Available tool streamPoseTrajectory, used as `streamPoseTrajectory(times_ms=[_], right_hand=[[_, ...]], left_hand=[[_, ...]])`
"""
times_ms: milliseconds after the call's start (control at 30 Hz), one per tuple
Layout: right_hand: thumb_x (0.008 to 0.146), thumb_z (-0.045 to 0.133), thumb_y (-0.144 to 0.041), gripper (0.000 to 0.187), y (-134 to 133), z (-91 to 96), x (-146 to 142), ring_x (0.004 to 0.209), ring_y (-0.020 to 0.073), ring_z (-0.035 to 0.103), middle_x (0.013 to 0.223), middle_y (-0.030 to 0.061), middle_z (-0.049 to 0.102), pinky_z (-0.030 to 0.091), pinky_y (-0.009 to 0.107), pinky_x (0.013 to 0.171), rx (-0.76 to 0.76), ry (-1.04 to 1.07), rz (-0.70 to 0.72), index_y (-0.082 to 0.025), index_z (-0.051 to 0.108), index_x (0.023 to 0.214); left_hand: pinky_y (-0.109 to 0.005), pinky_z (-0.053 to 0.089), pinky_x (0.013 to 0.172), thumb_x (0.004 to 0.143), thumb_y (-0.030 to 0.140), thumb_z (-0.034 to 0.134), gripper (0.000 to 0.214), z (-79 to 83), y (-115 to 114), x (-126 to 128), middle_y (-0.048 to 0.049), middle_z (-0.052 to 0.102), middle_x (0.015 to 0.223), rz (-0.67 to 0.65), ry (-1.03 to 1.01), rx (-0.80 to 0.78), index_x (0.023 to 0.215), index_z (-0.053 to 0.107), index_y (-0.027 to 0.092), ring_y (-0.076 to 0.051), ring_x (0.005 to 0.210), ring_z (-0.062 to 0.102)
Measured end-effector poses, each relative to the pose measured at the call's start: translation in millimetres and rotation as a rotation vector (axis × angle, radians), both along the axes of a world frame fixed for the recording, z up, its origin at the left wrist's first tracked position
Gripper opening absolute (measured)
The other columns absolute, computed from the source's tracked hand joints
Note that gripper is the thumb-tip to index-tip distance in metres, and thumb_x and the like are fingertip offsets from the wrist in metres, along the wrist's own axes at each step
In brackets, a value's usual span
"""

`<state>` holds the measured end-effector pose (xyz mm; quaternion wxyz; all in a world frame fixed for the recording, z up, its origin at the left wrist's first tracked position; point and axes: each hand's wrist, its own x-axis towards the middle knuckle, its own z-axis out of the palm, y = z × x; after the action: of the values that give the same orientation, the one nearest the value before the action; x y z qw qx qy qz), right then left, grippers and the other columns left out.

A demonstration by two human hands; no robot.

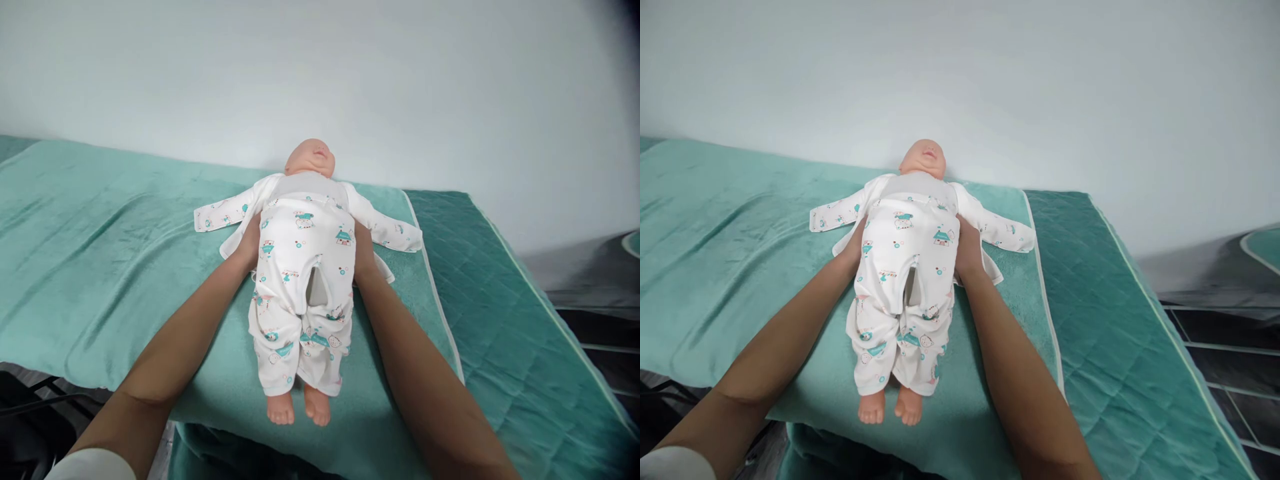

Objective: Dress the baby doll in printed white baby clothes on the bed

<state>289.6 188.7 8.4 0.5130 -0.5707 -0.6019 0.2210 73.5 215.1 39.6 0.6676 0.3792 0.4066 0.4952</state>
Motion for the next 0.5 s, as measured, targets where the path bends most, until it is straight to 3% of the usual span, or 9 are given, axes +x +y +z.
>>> streamPoseTrajectory(times_ms=[200,333,500], right_hand=[[0.08,0.061,-0.04,0.015,-2.7,1.7,-3.4,0.088,0.0285,0.061,0.089,0.004,0.071,0.05,0.042,0.082,0.025,0.067,-0.003,-0.026,0.061,0.076],[0.077,0.062,-0.041,0.017,-4.2,5.9,-7.4,0.09,0.0292,0.059,0.086,0.0044,0.069,0.05,0.043,0.082,0.023,0.113,-0.021,-0.025,0.058,0.076],[0.075,0.062,-0.041,0.02,-3.6,9.4,-8.9,0.088,0.0269,0.056,0.083,0.0046,0.067,0.048,0.043,0.084,0.008,0.147,-0.048,-0.023,0.054,0.072]], left_hand=[[-0.034,0.053,0.089,0.083,0.034,0.062,0.014,-9.9,5.9,-3.7,-0.0009,0.071,0.079,-0.011,0.006,0.104,0.088,0.068,0.022,-0.025,0.101,0.067],[-0.034,0.053,0.088,0.081,0.036,0.063,0.015,-12.4,7.7,-4.3,-0.0003,0.068,0.071,0.006,-0.044,0.063,0.079,0.066,0.022,-0.025,0.095,0.067],[-0.033,0.051,0.092,0.082,0.035,0.061,0.016,-6.2,5.0,-5.2,-0.0003,0.071,0.079,-0.013,-0.066,-0.052,0.087,0.069,0.022,-0.025,0.102,0.066]])
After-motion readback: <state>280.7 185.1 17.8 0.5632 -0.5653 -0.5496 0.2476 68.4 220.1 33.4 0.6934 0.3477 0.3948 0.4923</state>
